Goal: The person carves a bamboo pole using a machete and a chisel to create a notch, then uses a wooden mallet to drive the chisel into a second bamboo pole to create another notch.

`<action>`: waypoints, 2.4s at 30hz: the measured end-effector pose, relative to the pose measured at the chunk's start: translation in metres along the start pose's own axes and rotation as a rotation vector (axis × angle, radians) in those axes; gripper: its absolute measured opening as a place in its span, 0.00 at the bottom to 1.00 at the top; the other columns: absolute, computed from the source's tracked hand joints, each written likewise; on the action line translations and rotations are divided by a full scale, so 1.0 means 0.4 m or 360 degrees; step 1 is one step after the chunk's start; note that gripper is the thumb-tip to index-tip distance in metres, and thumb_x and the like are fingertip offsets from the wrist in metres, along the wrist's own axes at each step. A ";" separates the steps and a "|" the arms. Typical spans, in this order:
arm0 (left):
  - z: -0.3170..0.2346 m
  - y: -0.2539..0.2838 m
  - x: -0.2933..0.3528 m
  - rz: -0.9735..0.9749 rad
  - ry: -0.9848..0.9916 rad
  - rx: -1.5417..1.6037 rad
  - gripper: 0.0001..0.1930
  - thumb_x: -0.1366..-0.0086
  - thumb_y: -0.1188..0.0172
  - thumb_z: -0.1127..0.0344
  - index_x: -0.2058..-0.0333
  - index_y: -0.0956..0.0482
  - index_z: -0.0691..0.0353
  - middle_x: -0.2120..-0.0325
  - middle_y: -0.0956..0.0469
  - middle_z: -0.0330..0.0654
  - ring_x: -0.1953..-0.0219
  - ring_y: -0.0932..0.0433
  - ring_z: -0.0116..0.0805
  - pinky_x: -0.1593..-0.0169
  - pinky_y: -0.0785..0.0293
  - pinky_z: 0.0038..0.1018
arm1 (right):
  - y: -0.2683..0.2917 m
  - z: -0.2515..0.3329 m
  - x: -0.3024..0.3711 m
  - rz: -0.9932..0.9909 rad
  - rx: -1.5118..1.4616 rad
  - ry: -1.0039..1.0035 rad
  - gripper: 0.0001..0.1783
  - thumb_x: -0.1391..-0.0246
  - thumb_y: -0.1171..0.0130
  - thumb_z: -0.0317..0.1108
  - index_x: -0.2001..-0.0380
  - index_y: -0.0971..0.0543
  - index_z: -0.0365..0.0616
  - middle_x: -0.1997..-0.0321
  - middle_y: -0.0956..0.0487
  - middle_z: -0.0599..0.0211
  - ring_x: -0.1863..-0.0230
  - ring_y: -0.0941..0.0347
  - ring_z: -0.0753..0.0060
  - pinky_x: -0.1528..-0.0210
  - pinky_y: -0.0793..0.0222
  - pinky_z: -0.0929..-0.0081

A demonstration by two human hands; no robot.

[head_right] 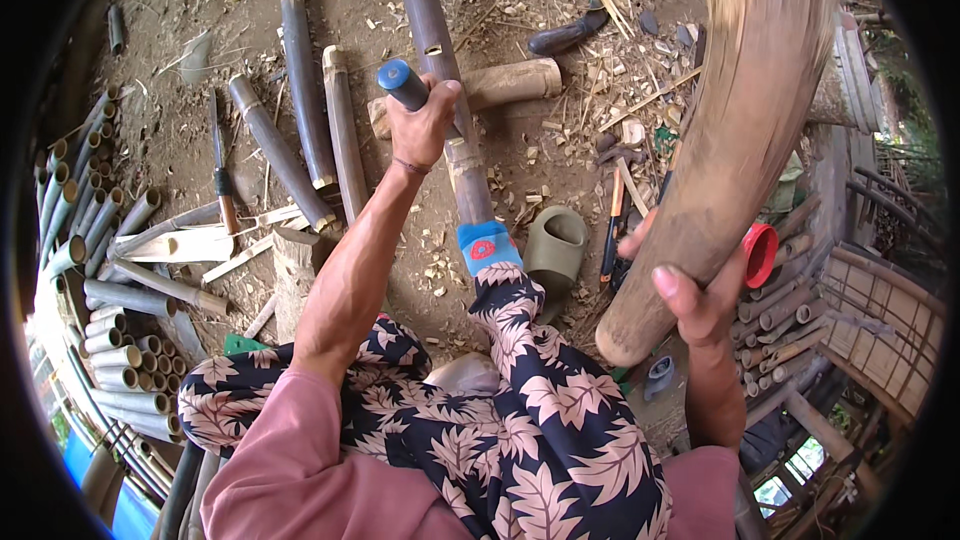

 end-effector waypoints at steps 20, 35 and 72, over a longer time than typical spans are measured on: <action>0.006 -0.022 -0.016 0.0022 -0.0040 -0.0089 0.15 0.41 0.38 0.60 0.78 0.24 0.66 0.85 0.28 0.34 0.80 0.31 0.23 0.75 0.35 0.28 | -0.251 0.132 -0.275 0.0773 0.1865 0.0311 0.50 0.57 0.32 0.44 0.33 0.43 0.46 0.56 0.22 0.39 0.59 0.21 0.42 0.53 0.24 0.50; -0.096 0.180 0.031 -0.0349 0.0270 0.0615 0.16 0.38 0.42 0.64 0.83 0.36 0.51 0.92 0.42 0.26 0.91 0.45 0.19 0.87 0.49 0.23 | 0.053 0.043 -0.159 -0.0028 0.0508 -0.0007 0.40 0.52 0.34 0.36 0.38 0.37 0.34 0.48 0.26 0.60 0.50 0.29 0.72 0.45 0.34 0.74; 0.023 0.035 0.015 -0.0235 0.0050 0.0143 0.16 0.40 0.36 0.66 0.83 0.32 0.57 0.87 0.35 0.31 0.86 0.37 0.19 0.81 0.42 0.19 | -0.065 0.318 -0.197 0.0013 0.0384 0.0348 0.38 0.52 0.35 0.41 0.42 0.35 0.33 0.57 0.23 0.56 0.66 0.23 0.67 0.61 0.22 0.71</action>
Point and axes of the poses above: each hand's wrist, its own x-axis away from the middle knuckle, its own y-axis out of the back of the hand, z = x × y, the point moved 8 cm from there along -x, towards the middle knuckle
